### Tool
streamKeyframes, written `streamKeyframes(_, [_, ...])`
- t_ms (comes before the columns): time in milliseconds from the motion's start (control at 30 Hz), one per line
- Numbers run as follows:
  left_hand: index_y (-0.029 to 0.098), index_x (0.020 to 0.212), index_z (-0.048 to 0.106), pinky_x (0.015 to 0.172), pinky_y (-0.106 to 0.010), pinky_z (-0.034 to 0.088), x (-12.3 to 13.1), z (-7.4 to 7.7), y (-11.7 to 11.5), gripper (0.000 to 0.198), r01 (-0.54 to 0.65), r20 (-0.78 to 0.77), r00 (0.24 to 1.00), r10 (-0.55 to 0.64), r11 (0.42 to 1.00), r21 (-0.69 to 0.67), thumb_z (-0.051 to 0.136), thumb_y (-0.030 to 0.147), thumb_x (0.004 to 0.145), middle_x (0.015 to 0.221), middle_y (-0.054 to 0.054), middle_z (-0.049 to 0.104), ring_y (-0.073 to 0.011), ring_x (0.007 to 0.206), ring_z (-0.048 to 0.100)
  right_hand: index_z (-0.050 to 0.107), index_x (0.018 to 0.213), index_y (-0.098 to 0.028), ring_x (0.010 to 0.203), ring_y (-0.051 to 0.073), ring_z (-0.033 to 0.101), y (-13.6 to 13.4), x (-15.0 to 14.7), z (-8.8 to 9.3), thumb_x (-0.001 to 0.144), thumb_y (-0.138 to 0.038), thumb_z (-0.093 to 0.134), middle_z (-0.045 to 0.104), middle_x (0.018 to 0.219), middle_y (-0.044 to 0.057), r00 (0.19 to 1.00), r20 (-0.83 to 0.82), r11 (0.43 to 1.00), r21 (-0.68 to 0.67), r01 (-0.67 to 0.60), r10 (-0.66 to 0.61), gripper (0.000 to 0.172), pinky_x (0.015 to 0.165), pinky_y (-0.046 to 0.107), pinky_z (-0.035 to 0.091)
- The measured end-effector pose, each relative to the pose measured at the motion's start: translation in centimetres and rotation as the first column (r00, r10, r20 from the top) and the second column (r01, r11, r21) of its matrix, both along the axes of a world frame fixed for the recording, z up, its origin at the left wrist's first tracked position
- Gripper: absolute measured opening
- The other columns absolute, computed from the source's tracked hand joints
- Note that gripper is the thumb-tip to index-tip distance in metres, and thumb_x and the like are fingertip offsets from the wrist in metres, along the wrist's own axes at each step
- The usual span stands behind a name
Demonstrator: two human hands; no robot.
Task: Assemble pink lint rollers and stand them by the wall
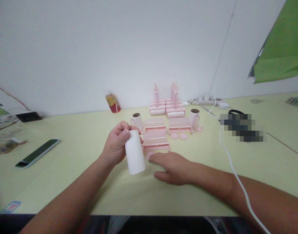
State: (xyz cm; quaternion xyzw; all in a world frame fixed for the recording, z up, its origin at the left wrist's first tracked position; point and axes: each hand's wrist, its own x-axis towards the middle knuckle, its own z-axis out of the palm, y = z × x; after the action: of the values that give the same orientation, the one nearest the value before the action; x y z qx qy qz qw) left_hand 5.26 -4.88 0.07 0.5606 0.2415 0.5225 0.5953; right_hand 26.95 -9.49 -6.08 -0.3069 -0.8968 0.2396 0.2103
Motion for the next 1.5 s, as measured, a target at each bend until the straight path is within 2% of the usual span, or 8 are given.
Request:
streamKeyframes(200, [0.016, 0.070, 0.043, 0.053, -0.019, 0.043, -0.1, -0.6, 0.4, 0.040, -0.133, -0.125, 0.982, 0.145, 0.987, 0.094, 0.076, 0.038, 0.078, 0.074, 0.001, 0.060, -0.0077, 0.058, 0.053, 0.063, 0.113, -0.018, 0.095, 0.023, 0.062, 0.1, 0.1, -0.2, 0.086, -0.028, 0.062, 0.066, 0.106, 0.009, 0.994, 0.102, 0.999, 0.031, 0.037, -0.040, 0.029, 0.084, 0.034, 0.049])
streamKeyframes(400, [0.017, 0.072, 0.044, 0.049, -0.020, 0.042, 0.1, -0.7, -0.1, 0.040, -0.075, -0.137, 0.987, 0.086, 0.994, 0.083, 0.078, 0.039, 0.075, 0.075, 0.000, 0.061, -0.0079, 0.055, 0.052, 0.063, 0.116, -0.023, 0.098, 0.021, 0.061, 0.0, 0.0, -0.2, 0.084, -0.030, 0.067, 0.058, 0.123, 0.009, 0.994, 0.106, 0.996, 0.089, 0.029, -0.038, 0.033, 0.082, 0.032, 0.048])
streamKeyframes(567, [0.016, 0.066, 0.043, 0.048, -0.020, 0.045, 0.1, -0.9, -0.1, 0.042, -0.039, -0.089, 0.995, 0.047, 0.996, 0.084, 0.076, 0.039, 0.077, 0.074, 0.000, 0.061, -0.0088, 0.055, 0.055, 0.067, 0.103, -0.020, 0.086, 0.019, 0.062, 0.1, 0.1, -0.2, 0.085, -0.023, 0.062, 0.064, 0.106, 0.007, 0.989, 0.150, 0.998, 0.066, -0.004, -0.006, 0.018, 0.074, 0.028, 0.047])
streamKeyframes(833, [0.016, 0.066, 0.046, 0.046, -0.020, 0.047, 0.1, -1.0, 0.1, 0.041, -0.065, -0.047, 0.997, 0.062, 0.995, -0.071, 0.075, 0.043, 0.077, 0.065, 0.000, 0.060, -0.0087, 0.050, 0.056, 0.063, 0.086, -0.017, 0.060, 0.013, 0.048, -0.3, 0.1, 0.5, 0.078, -0.017, 0.059, 0.057, 0.076, 0.002, 0.980, 0.170, 0.991, 0.105, 0.085, -0.102, 0.009, 0.055, 0.023, 0.035])
streamKeyframes(1000, [0.017, 0.073, 0.047, 0.046, -0.020, 0.048, 0.4, -0.8, 0.2, 0.034, -0.031, -0.002, 1.000, 0.031, 0.993, -0.112, 0.072, 0.040, 0.079, 0.065, 0.002, 0.060, -0.0086, 0.048, 0.056, 0.058, 0.082, -0.018, 0.064, 0.013, 0.045, -0.3, 0.1, 0.6, 0.073, -0.015, 0.060, 0.054, 0.078, 0.001, 0.992, 0.091, 0.990, 0.117, 0.081, -0.092, 0.010, 0.058, 0.023, 0.033])
streamKeyframes(1200, [0.018, 0.080, 0.047, 0.046, -0.020, 0.050, 0.6, -0.5, 0.2, 0.028, -0.063, 0.027, 0.997, 0.067, 0.987, -0.146, 0.068, 0.038, 0.080, 0.071, 0.001, 0.063, -0.0087, 0.049, 0.057, 0.046, 0.071, -0.019, 0.066, 0.012, 0.043, -0.2, 0.3, 1.0, 0.071, -0.012, 0.060, 0.052, 0.074, -0.001, 0.998, 0.061, 0.990, 0.141, -0.015, 0.007, 0.016, 0.060, 0.024, 0.033])
streamKeyframes(1367, [0.017, 0.082, 0.049, 0.043, -0.021, 0.051, 0.8, -0.4, 0.2, 0.029, -0.107, 0.043, 0.992, 0.116, 0.980, -0.170, 0.068, 0.039, 0.080, 0.066, 0.004, 0.058, -0.0083, 0.046, 0.056, 0.048, 0.077, -0.021, 0.067, 0.013, 0.051, -0.4, 0.4, 1.3, 0.079, -0.019, 0.066, 0.058, 0.075, -0.001, 0.982, -0.177, 0.975, 0.198, 0.106, -0.071, 0.018, 0.063, 0.024, 0.039])
streamKeyframes(1500, [0.017, 0.083, 0.049, 0.036, -0.022, 0.049, 0.7, -0.4, 0.5, 0.030, -0.137, 0.042, 0.988, 0.145, 0.979, -0.149, 0.066, 0.042, 0.082, 0.064, 0.003, 0.058, -0.0104, 0.044, 0.056, 0.054, 0.083, -0.021, 0.086, 0.017, 0.063, -0.4, 1.0, 1.3, 0.083, -0.023, 0.070, 0.068, 0.099, 0.006, 0.865, -0.493, 0.923, 0.283, 0.261, -0.093, 0.016, 0.076, 0.029, 0.047])
